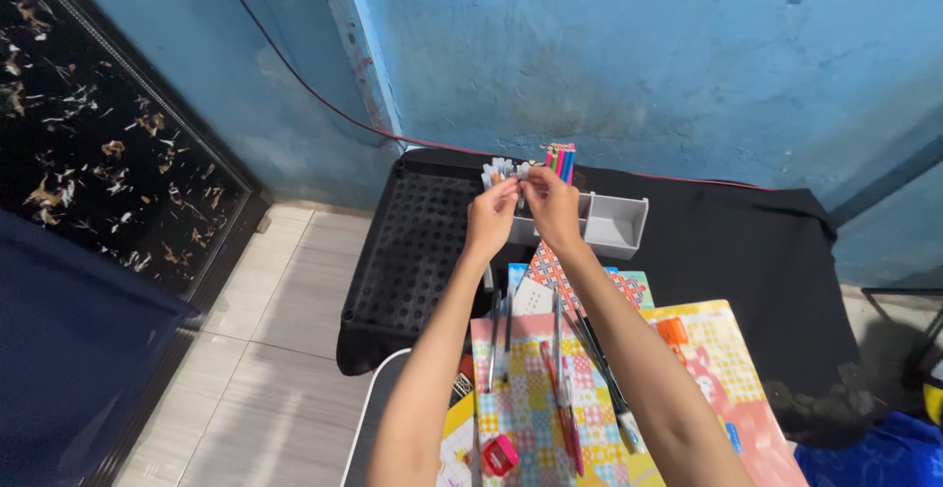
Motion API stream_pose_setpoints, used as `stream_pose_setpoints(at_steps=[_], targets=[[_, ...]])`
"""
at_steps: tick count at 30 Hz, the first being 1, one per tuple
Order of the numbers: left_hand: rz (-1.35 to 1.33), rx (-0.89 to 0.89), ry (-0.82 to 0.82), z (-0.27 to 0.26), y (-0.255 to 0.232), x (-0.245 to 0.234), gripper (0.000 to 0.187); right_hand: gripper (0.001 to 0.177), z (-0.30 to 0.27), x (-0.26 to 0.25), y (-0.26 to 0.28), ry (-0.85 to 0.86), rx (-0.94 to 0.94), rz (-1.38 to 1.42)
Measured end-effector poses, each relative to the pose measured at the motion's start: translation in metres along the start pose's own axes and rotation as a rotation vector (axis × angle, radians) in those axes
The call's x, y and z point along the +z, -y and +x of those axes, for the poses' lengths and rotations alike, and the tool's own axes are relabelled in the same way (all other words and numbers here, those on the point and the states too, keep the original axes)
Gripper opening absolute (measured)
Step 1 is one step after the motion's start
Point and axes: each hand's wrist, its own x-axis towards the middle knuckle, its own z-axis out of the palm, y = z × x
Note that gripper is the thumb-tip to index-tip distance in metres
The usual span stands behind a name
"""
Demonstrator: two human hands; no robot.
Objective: The person sorts pens and small stationery items on a table and places them into a white compartmentalized organizer. They repeatedly pick up pens, align them, and insert them into the organizer's slots.
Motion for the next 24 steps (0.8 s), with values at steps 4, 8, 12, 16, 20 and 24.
stream_pose_setpoints(at_steps=[4, 8, 12, 16, 20, 24], targets=[[-0.016, -0.018, -0.003, 0.012, 0.038, 0.005, 0.036, 0.021, 0.006, 0.022, -0.042, -0.001, 0.037, -0.021], [-0.041, -0.067, -0.011, 0.014, 0.066, 0.007, 0.037, 0.020, 0.003, 0.039, -0.068, -0.017, 0.126, -0.101], [-0.019, -0.121, -0.015, 0.009, 0.082, 0.005, 0.036, 0.021, 0.004, 0.049, -0.082, -0.022, 0.139, -0.195], [-0.024, -0.129, -0.019, 0.004, 0.088, 0.002, 0.035, 0.023, 0.005, 0.059, -0.091, -0.009, 0.221, -0.164], [-0.017, -0.135, -0.020, -0.002, 0.084, -0.002, 0.036, 0.027, 0.004, 0.062, -0.099, -0.018, 0.218, -0.186], [0.021, -0.146, -0.030, -0.011, 0.074, -0.006, 0.033, 0.026, -0.007, 0.052, -0.097, -0.046, 0.097, -0.212]])
